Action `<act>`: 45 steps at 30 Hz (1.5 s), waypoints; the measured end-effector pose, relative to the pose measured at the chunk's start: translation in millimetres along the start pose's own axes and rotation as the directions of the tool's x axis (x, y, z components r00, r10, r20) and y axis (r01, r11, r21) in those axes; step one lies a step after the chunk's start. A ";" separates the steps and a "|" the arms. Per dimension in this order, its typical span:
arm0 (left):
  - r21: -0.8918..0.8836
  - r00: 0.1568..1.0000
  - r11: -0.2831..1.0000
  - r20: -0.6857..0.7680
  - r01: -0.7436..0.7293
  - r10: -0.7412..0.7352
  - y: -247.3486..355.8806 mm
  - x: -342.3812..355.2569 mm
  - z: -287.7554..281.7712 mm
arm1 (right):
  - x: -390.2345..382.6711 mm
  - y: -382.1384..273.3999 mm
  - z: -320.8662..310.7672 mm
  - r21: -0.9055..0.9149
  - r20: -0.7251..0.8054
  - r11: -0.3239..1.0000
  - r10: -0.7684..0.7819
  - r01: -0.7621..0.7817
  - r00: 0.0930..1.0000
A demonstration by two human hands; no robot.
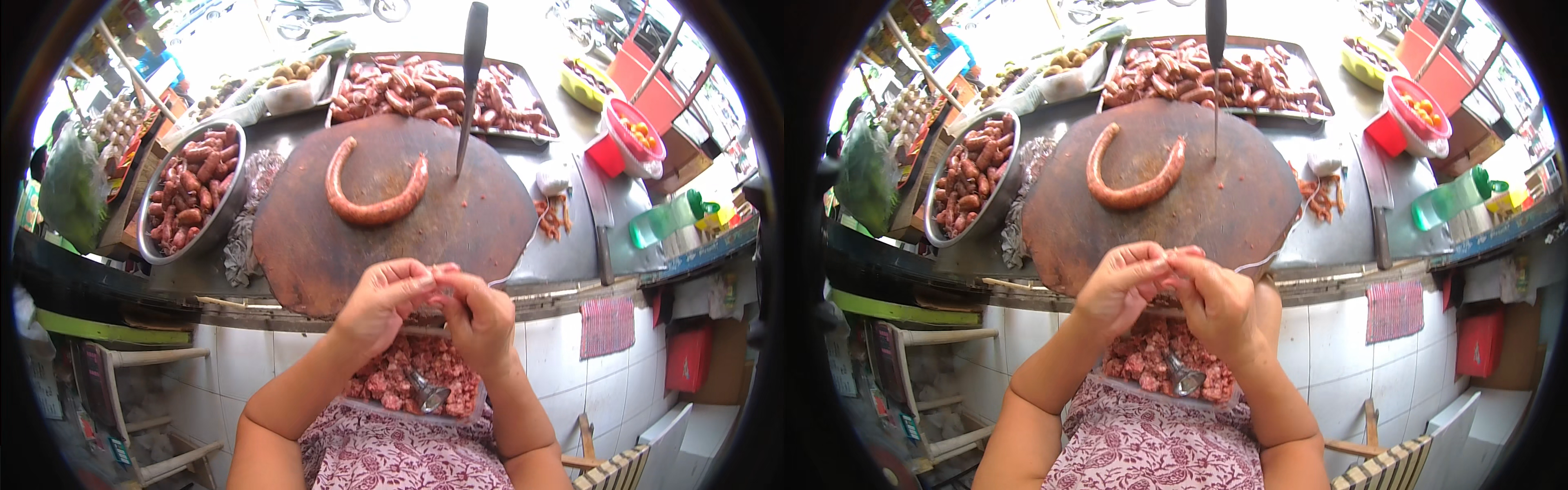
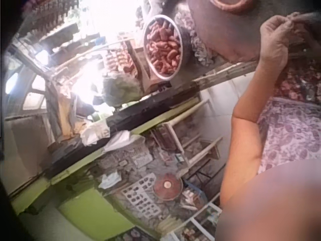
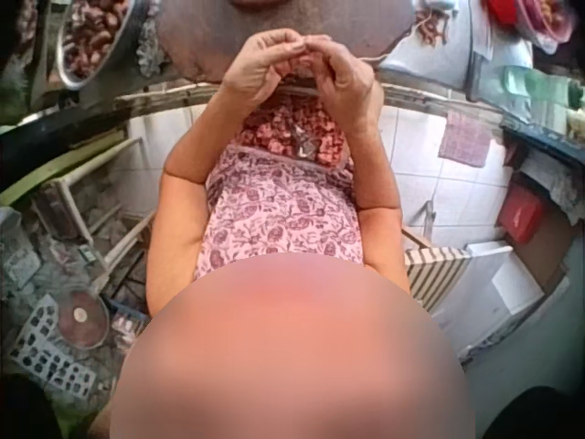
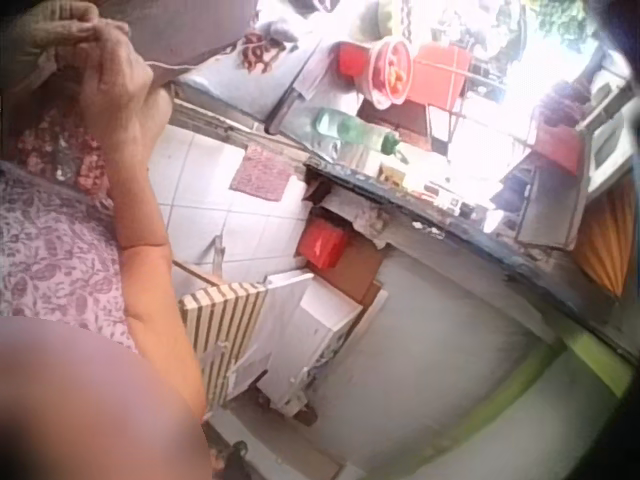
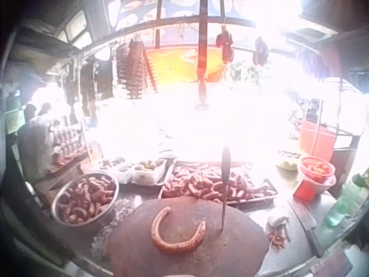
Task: The person fills a sausage casing with ground meat using a spoon, then ties off sections of the filled casing with string to form individual sausages. The person places the finished sausages on a tray.
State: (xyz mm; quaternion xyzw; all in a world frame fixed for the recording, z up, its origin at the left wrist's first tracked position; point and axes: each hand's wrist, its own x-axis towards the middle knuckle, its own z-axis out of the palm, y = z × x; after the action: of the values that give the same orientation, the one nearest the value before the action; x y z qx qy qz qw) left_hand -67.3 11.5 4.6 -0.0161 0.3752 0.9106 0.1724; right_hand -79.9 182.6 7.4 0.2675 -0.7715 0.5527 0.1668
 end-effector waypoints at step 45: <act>0.837 0.757 0.344 0.121 -0.425 0.642 -17.7 12.5 4.9 | 0.6 0.4 4.0 0.278 0.038 0.772 0.585 -0.571 0.810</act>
State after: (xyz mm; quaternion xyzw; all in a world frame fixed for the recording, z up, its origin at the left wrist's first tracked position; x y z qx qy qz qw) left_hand -72.8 30.3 -5.9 0.0861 0.7568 0.6179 -0.1951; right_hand -80.4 178.8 6.1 0.0239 -0.7268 0.6858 -0.0306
